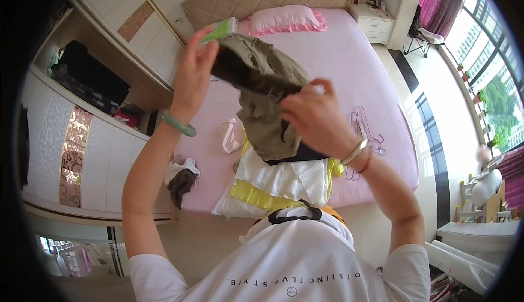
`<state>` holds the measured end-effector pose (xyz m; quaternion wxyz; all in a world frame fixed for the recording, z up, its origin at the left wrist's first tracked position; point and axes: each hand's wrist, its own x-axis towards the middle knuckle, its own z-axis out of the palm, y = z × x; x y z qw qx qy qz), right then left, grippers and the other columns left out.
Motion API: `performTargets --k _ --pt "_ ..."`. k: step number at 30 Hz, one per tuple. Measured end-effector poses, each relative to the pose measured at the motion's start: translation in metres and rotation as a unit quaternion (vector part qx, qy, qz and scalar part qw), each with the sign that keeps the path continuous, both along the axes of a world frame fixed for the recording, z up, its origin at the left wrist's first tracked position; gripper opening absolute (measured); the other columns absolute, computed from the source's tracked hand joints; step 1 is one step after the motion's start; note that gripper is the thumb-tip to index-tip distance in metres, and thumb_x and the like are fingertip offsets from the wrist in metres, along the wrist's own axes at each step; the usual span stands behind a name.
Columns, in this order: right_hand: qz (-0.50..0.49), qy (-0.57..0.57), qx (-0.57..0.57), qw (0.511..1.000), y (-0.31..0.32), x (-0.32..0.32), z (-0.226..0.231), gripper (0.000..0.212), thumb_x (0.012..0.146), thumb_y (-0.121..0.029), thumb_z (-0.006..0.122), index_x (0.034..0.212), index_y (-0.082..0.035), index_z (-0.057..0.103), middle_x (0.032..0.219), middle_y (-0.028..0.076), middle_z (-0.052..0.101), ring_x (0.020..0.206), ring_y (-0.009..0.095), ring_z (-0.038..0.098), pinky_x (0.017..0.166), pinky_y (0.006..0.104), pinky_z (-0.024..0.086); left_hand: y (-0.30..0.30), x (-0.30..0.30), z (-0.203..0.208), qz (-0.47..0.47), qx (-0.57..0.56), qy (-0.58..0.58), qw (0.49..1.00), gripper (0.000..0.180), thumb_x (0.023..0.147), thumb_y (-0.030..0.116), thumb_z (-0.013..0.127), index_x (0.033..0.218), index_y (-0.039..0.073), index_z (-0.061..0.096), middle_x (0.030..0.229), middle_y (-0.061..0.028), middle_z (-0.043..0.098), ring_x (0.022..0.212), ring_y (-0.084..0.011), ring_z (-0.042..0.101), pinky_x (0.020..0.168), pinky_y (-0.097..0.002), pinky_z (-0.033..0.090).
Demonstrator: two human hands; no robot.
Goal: The person folds a pile of clothes on a bed, including a white cloth, khaki shorts, and a black t-shirt. They handle each item individually, smoothing and folding them into neat stacks. The person places the folded items on the bed surface.
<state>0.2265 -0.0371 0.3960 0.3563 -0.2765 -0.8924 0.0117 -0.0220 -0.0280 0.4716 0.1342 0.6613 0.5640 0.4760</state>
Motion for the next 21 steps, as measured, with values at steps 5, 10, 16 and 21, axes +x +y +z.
performTargets --k 5,10,16,21 --pt "0.023 -0.063 0.026 0.997 0.041 0.051 0.066 0.015 0.082 -0.014 0.069 0.094 -0.008 0.065 0.083 0.003 0.063 0.09 0.02 0.06 0.109 0.0446 0.026 -0.014 -0.035 -0.003 -0.104 0.116 0.476 0.865 0.046 0.091 0.04 0.059 0.128 0.015 0.049 0.067 -0.0047 0.06 0.069 -0.022 0.059 0.102 -0.0421 0.03" --pt "0.001 -0.073 0.045 0.996 0.077 0.065 0.06 0.014 0.083 -0.012 0.066 0.095 -0.006 0.063 0.108 0.004 0.062 0.112 0.022 0.054 0.111 0.0445 0.025 -0.001 -0.033 0.007 -0.16 0.125 0.458 0.865 0.026 0.086 0.03 0.068 0.099 0.01 0.059 0.072 -0.0024 0.063 0.073 -0.0204 0.061 0.092 -0.0365 0.035" --pt "0.05 -0.012 -0.025 0.998 0.09 0.06 0.072 0.015 0.087 -0.007 0.061 0.101 -0.002 0.059 0.116 0.005 0.06 0.106 0.022 0.058 0.092 0.0358 0.046 0.006 -0.043 0.011 -0.142 0.156 0.433 0.876 0.026 0.082 0.032 0.071 0.089 0.007 0.065 0.091 -0.0047 0.063 0.085 -0.0229 0.059 0.087 -0.0379 0.04" --pt "0.064 0.084 -0.123 0.987 0.121 0.059 0.066 0.015 0.091 -0.007 0.058 0.105 0.0 0.055 0.104 0.006 0.062 0.088 0.014 0.057 0.081 0.0283 0.047 0.032 -0.076 0.008 -0.106 0.117 0.344 0.926 0.036 0.079 0.035 0.077 0.093 0.004 0.066 0.11 -0.0039 0.064 0.101 -0.0175 0.06 0.089 -0.0333 0.044"
